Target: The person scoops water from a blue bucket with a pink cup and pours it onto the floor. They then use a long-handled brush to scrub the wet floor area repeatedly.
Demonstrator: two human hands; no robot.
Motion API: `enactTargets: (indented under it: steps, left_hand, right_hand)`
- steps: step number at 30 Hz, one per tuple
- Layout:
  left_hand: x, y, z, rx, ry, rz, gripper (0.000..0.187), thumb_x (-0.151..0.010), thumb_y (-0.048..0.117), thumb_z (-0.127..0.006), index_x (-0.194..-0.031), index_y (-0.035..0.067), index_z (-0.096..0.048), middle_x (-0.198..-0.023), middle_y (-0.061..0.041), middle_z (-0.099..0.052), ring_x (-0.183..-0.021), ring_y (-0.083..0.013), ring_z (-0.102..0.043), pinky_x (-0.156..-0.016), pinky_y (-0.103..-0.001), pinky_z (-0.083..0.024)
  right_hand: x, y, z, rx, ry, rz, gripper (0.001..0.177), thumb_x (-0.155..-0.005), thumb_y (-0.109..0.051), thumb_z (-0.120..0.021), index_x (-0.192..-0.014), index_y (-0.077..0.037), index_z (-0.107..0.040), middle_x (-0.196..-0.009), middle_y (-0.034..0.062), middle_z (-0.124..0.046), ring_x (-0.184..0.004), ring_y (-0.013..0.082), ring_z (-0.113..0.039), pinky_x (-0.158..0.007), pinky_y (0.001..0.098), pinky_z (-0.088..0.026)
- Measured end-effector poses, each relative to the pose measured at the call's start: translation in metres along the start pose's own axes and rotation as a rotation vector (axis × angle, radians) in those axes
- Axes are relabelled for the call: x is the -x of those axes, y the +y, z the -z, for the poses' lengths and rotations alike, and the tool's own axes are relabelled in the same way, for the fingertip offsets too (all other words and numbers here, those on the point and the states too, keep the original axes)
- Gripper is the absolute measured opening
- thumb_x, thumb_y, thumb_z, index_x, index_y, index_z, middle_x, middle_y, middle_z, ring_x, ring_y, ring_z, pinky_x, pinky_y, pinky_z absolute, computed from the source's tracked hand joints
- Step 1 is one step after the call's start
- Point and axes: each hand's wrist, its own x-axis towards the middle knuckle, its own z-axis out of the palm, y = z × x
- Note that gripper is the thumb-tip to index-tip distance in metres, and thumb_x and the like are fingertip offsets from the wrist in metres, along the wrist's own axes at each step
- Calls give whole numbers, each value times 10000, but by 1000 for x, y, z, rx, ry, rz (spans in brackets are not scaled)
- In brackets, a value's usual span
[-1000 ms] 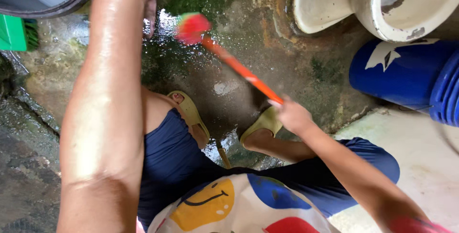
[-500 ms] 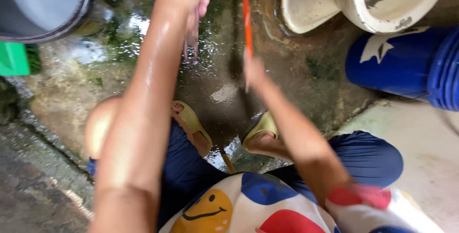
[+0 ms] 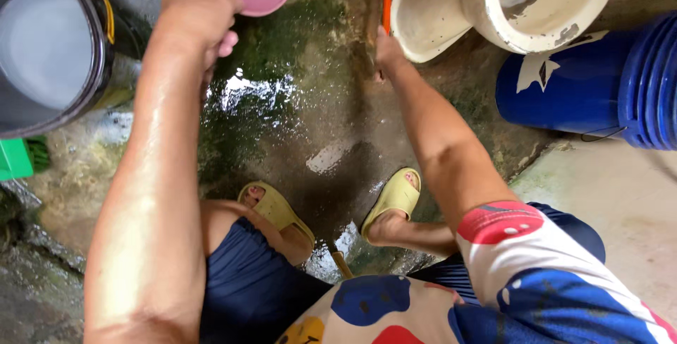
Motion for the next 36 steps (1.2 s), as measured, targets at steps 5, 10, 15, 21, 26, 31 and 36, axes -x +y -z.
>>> enactTargets:
  steps: [5,10,15,21,26,31,36]
  left_hand:
    - [-11,2,10,7,23,-77,257,-905,132,-696,-958,-109,-626,-651,-67,-636,-471,-123,-595,-382,-298,-457]
    - [-15,-1,1,-40,25,-43,213,-909,104,-634,-1018,-77,-660,-672,-88,-676,-470,-133,-612,-389,-303,-468]
    - [-1,4,-11,-186,-30,7,298,-919,133,-674,-1096,-106,-669,-746,-104,-706,-510,-153,-643,-426,-307,-509]
    - [6,15,-5,-263,-31,16,277,-945,137,-645,-1095,-93,-680,-763,-155,-728,-547,-194,-676,-458,-326,-517]
    - [-3,4,-2,-253,-18,40,303,-976,209,-654,-1029,-88,-680,-734,-132,-709,-545,-203,-683,-450,-340,-517]
    - [-27,-13,-38,-149,-44,106,374,-999,280,-666,-982,-92,-701,-745,-98,-686,-518,-161,-622,-445,-308,-496]
    - [-51,-23,-50,25,-52,80,222,-963,62,-540,-1148,-59,-558,-743,-107,-676,-490,-153,-603,-407,-314,-499]
  right_hand:
    - [134,128,-24,101,25,103,748,-1012,-647,-436,-961,56,-685,-824,345,-659,-862,409,-727,-702,525,-514]
    - [222,238,-55,113,93,68,731,-999,-653,-461,-908,45,-659,-848,345,-661,-923,508,-667,-783,545,-504]
    - [44,62,-52,-583,76,255,468,-1038,-521,-571,-1111,-63,-632,-825,0,-686,-764,120,-592,-674,373,-501]
    - [24,-12,-27,-16,-77,100,732,-1009,-628,-378,-1030,44,-667,-748,204,-630,-682,356,-596,-626,507,-461]
    - [206,130,-63,167,-121,133,734,-992,-616,-340,-1081,24,-687,-952,339,-707,-993,512,-683,-842,571,-521]
    - [166,72,-77,19,-101,229,757,-999,-616,-467,-921,105,-682,-698,276,-628,-679,405,-631,-716,557,-500]
    - [31,-69,-86,-304,-168,40,740,-995,-634,-438,-1082,73,-637,-854,188,-612,-759,291,-544,-644,508,-452]
